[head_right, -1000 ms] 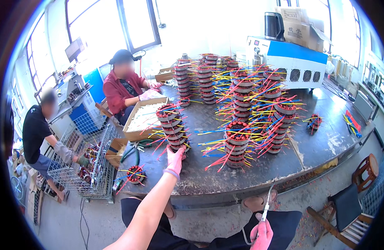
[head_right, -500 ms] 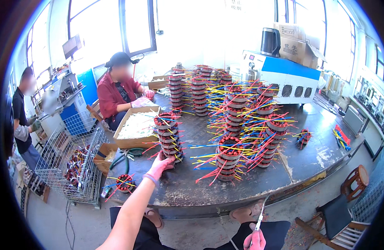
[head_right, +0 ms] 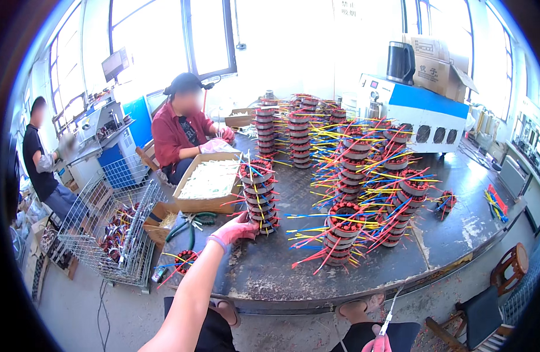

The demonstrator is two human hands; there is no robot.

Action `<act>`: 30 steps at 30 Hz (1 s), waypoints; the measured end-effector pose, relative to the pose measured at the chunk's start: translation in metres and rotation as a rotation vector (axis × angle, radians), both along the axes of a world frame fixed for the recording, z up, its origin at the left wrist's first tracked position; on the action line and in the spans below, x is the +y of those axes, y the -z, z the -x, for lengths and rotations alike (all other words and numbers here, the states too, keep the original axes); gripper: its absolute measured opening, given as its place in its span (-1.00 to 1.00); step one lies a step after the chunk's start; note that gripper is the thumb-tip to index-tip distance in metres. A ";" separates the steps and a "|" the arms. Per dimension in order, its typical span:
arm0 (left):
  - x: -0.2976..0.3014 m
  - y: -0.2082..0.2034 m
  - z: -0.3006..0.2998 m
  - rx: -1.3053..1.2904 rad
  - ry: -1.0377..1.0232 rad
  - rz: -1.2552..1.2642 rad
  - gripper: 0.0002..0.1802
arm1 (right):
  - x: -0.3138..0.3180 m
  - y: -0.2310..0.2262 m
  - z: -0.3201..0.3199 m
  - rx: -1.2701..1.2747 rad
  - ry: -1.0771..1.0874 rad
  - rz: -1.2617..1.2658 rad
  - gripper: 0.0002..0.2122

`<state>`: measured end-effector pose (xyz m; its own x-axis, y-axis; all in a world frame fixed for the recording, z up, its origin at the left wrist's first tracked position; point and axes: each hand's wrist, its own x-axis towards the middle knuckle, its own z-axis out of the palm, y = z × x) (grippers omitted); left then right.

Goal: The person uses a lighter to seal the insulation on wires of motor stators and then uses scissors to trim the excess wire ends. They pick up individual stators from a large stack on the table and place them aside once the wires are processed.

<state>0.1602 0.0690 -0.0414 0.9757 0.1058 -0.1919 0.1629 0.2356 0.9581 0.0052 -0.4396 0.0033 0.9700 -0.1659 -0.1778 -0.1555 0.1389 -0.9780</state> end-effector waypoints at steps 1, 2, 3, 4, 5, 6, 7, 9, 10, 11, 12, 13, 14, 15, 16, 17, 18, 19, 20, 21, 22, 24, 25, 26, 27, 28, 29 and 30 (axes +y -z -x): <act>-0.001 -0.001 0.000 0.003 0.006 -0.001 -0.17 | 0.000 -0.001 -0.001 0.009 0.006 -0.005 -0.64; -0.002 0.001 0.000 0.007 0.005 -0.014 -0.17 | 0.000 0.000 -0.001 0.025 0.010 -0.017 -0.64; -0.004 0.003 0.002 -0.015 -0.021 -0.003 -0.17 | -0.001 0.002 -0.001 0.013 0.003 -0.002 -0.65; -0.008 0.004 0.003 -0.038 -0.047 0.008 -0.17 | -0.002 0.004 -0.001 0.000 -0.004 0.012 -0.65; -0.011 0.006 0.006 -0.061 -0.075 0.019 -0.16 | -0.003 0.006 -0.001 -0.013 -0.012 0.026 -0.65; -0.012 0.008 0.008 -0.073 -0.111 0.010 -0.15 | -0.003 0.004 0.000 -0.016 -0.017 0.012 -0.65; -0.017 0.012 0.012 -0.100 -0.175 0.016 -0.12 | -0.003 0.002 0.001 -0.019 -0.022 -0.002 -0.65; -0.032 0.021 0.016 -0.152 -0.299 0.025 -0.05 | -0.004 -0.002 0.002 0.004 -0.017 -0.028 -0.66; -0.043 0.023 0.017 -0.138 -0.392 0.062 0.03 | -0.007 -0.001 0.001 0.034 -0.009 -0.047 -0.66; -0.055 0.024 0.016 -0.126 -0.486 0.099 0.11 | -0.007 -0.001 0.000 0.064 -0.001 -0.064 -0.66; -0.072 0.025 0.011 -0.165 -0.474 0.103 0.10 | -0.009 -0.002 0.001 0.029 0.005 -0.055 -0.65; -0.085 0.023 0.007 -0.213 -0.469 0.106 0.08 | -0.011 -0.001 0.000 0.010 -0.022 -0.049 -0.64; -0.095 0.026 0.002 -0.308 -0.437 0.048 0.02 | -0.013 0.001 0.001 0.015 -0.047 -0.042 -0.64; -0.088 0.039 -0.003 -0.391 -0.518 -0.076 -0.07 | -0.009 0.002 0.003 0.004 -0.077 -0.056 -0.64; -0.094 0.037 -0.006 -0.378 -0.583 -0.044 -0.06 | -0.009 0.003 0.005 -0.019 -0.069 -0.058 -0.63; -0.099 0.033 -0.011 -0.363 -0.646 -0.011 -0.05 | -0.008 0.004 0.007 -0.042 -0.061 -0.059 -0.63; -0.086 0.045 -0.010 -0.384 -0.737 -0.042 0.07 | -0.004 0.001 0.012 -0.049 -0.090 -0.046 -0.64; -0.096 0.041 -0.014 -0.282 -0.816 -0.173 0.12 | -0.006 0.001 0.010 -0.031 -0.067 -0.051 -0.64; -0.108 0.037 -0.021 -0.177 -0.891 -0.305 0.16 | -0.009 0.002 0.009 -0.013 -0.046 -0.058 -0.64; -0.119 0.034 -0.022 -0.063 -0.966 -0.443 0.21 | -0.013 0.002 0.010 0.014 -0.029 -0.064 -0.64; -0.127 0.030 -0.023 -0.049 -0.978 -0.475 0.29 | -0.014 0.005 0.010 -0.013 -0.029 -0.115 -0.64; -0.126 0.030 -0.029 -0.008 -1.012 -0.536 0.28 | -0.015 0.006 0.009 0.023 -0.024 -0.115 -0.64; -0.126 0.028 -0.030 0.012 -1.026 -0.563 0.27 | -0.015 0.005 0.009 0.039 -0.019 -0.112 -0.64; -0.126 0.028 -0.028 -0.003 -0.985 -0.603 0.25 | -0.019 0.013 0.008 0.004 -0.046 -0.105 -0.64; -0.126 0.028 -0.026 0.006 -0.958 -0.633 0.25 | -0.021 0.018 0.006 0.000 -0.047 -0.111 -0.64; -0.126 0.029 -0.025 0.015 -0.932 -0.664 0.25 | -0.023 0.021 0.005 -0.004 -0.049 -0.118 -0.64; -0.127 0.029 -0.023 0.024 -0.906 -0.694 0.25 | -0.026 0.022 0.004 -0.009 -0.052 -0.124 -0.64; -0.129 0.027 -0.019 0.004 -0.877 -0.702 0.25 | -0.025 0.021 0.004 -0.011 -0.052 -0.116 -0.64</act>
<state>0.1794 -0.0596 -0.0688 0.5102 0.8416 0.1775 0.2088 -0.3214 0.9236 0.0014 -0.4649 -0.0179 0.9787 -0.0939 -0.1825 -0.1553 0.2430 -0.9575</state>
